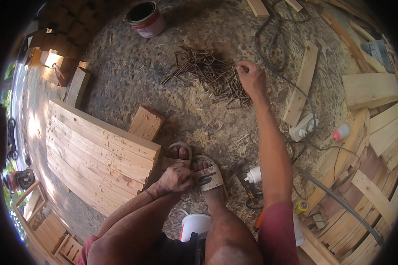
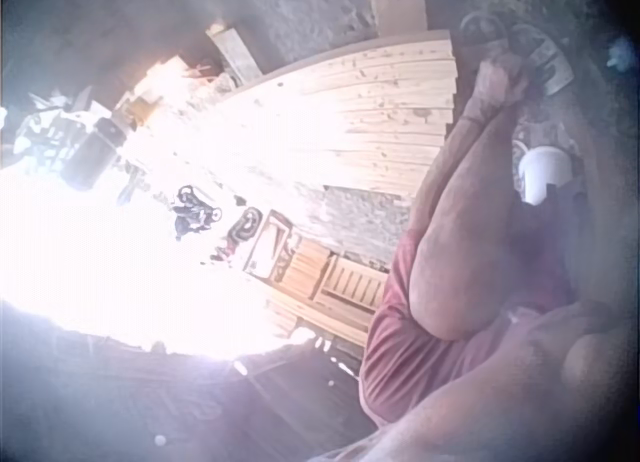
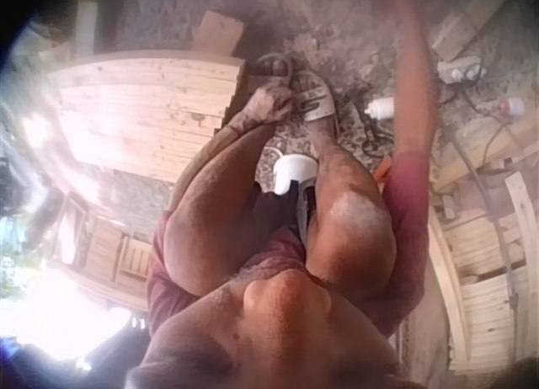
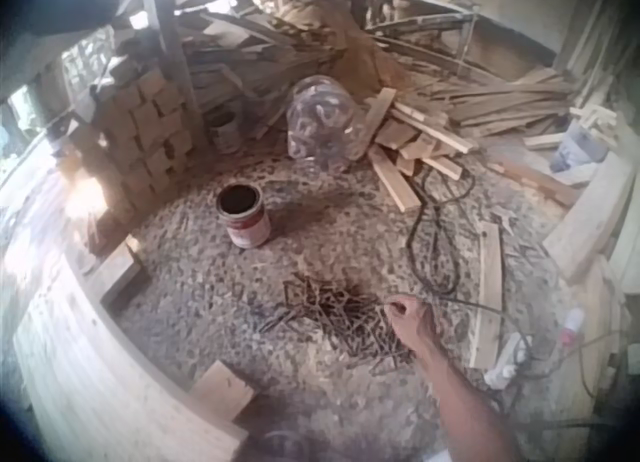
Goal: The person hammers nails into a wooden board to assemble a frame, sorts through a pile of nails, and uses an electric planer to smooth the edge of a long wooden plank.
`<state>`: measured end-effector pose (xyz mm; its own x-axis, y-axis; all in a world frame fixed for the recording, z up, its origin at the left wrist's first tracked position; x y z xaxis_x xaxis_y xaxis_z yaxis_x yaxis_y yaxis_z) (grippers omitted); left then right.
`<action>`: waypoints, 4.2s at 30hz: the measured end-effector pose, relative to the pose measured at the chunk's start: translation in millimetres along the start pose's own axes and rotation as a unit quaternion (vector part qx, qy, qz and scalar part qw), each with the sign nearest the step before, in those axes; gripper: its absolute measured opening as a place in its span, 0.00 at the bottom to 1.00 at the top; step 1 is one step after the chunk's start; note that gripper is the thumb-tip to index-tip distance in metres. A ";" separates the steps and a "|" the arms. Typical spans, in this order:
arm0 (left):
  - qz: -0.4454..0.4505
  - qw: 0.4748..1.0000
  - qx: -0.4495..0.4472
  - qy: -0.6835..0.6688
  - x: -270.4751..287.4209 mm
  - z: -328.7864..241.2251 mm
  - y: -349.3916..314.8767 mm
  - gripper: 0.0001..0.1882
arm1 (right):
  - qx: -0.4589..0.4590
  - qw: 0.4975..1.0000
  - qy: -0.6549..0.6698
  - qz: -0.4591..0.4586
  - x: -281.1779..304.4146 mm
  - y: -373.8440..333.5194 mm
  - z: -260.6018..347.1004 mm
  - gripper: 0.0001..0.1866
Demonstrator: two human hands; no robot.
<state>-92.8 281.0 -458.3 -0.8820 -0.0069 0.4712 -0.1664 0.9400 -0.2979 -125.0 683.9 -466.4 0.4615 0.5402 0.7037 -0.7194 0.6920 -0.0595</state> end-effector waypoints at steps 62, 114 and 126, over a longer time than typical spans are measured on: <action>-0.050 0.998 -0.038 0.008 4.0 -4.3 2.4 0.11 | 0.000 0.994 0.018 0.105 -10.9 -6.9 -17.7 0.37; -0.001 1.000 -0.011 0.005 -0.3 2.0 0.6 0.11 | -0.137 0.896 0.404 0.122 47.3 -34.6 -56.7 0.19; -0.005 1.000 -0.006 0.011 1.0 0.7 0.4 0.11 | -0.140 0.901 0.410 0.016 55.8 -33.6 -77.5 0.16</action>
<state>-94.0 281.1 -458.5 -0.8703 -0.0091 0.4925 -0.1700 0.9439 -0.2830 -34.9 727.9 -480.0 0.7535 0.6552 -0.0545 -0.6332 0.7009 -0.3282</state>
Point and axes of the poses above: each hand's wrist, its own y-axis towards the middle knuckle, its own x-axis out of the back of the hand, z = x × y, the point moved 5 cm from there along y, towards the middle knuckle, and after that the axes turned 8 degrees about x, right-handed, at the moved point
